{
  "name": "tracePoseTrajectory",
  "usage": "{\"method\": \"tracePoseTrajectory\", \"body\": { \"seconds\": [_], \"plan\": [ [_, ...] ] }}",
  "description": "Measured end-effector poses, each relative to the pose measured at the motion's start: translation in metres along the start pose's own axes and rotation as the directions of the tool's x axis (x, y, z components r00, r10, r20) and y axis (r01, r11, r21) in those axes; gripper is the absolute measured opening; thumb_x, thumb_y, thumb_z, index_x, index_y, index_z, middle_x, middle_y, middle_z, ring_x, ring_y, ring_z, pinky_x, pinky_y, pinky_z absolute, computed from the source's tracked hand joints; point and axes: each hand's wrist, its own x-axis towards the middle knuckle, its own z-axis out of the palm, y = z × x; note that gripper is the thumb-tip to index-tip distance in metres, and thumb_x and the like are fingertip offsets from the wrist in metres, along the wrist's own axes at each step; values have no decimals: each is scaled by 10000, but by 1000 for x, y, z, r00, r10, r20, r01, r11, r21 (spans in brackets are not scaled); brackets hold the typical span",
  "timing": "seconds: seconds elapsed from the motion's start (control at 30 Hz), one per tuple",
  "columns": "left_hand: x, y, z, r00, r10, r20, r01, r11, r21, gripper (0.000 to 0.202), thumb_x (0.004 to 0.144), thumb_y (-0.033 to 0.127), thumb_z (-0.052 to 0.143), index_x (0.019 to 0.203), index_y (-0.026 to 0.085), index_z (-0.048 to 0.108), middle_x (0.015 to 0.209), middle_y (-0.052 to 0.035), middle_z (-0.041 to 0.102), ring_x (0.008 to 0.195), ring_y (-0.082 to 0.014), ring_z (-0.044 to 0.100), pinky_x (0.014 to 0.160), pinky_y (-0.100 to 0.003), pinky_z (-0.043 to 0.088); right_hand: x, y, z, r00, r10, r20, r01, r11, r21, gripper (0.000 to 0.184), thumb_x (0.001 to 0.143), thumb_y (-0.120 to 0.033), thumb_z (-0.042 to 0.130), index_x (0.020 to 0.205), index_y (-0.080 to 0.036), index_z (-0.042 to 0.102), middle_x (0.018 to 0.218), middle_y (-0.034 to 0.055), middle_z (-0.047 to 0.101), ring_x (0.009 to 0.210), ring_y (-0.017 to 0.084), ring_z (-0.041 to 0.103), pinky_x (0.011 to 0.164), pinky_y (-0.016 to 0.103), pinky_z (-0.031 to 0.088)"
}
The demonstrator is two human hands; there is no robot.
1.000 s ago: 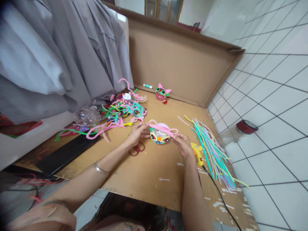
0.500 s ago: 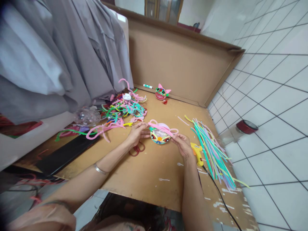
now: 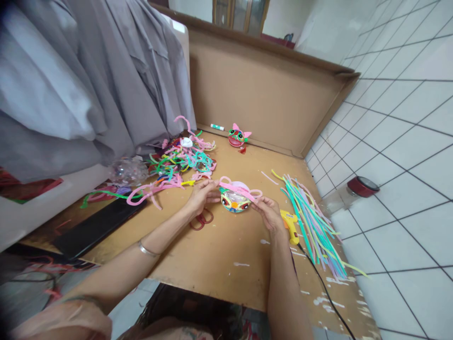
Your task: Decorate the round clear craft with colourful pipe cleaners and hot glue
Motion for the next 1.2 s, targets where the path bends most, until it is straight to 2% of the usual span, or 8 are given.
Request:
{"method": "tracePoseTrajectory", "body": {
  "seconds": [0.17,0.37,0.63,0.93,1.2],
  "plan": [
    [0,-1,0,1000,9,0,-9,1000,-1,405,540,432,811,699,171,545,663,11,639,574,-127,646,534,-226,521,-1,-1,1,1000,4,-3,-4,1000,7,285,493,-348,900,590,-192,682,741,-3,716,708,116,630,795,280,517],
    [3,-4,-3,1000,3,8,-3,1000,-17,327,556,363,784,688,168,557,665,4,650,578,-133,654,530,-225,531,1,2,2,1000,1,-27,-1,1000,14,296,490,-373,904,619,-200,702,723,-12,714,714,113,637,785,270,528],
    [13,-16,-8,998,-6,63,8,999,-42,199,599,223,750,619,140,570,696,-19,654,696,-126,661,724,-286,578,3,8,3,997,-16,-81,19,999,32,329,486,-422,903,632,-215,693,697,-16,713,701,131,645,772,307,537],
    [20,-28,-8,998,-9,62,10,1000,-24,192,576,185,780,577,144,592,605,18,607,601,-89,609,727,-250,538,3,9,2,995,-37,-90,40,999,24,321,484,-417,895,647,-212,711,695,-2,698,688,136,633,788,320,539],
    [21,-35,-8,998,-4,63,3,1000,26,160,578,225,763,589,162,617,600,18,612,584,-95,591,684,-235,517,3,10,8,995,-42,-93,44,999,24,320,472,-417,898,602,-210,691,647,-10,671,656,128,609,744,300,546]
  ]
}}
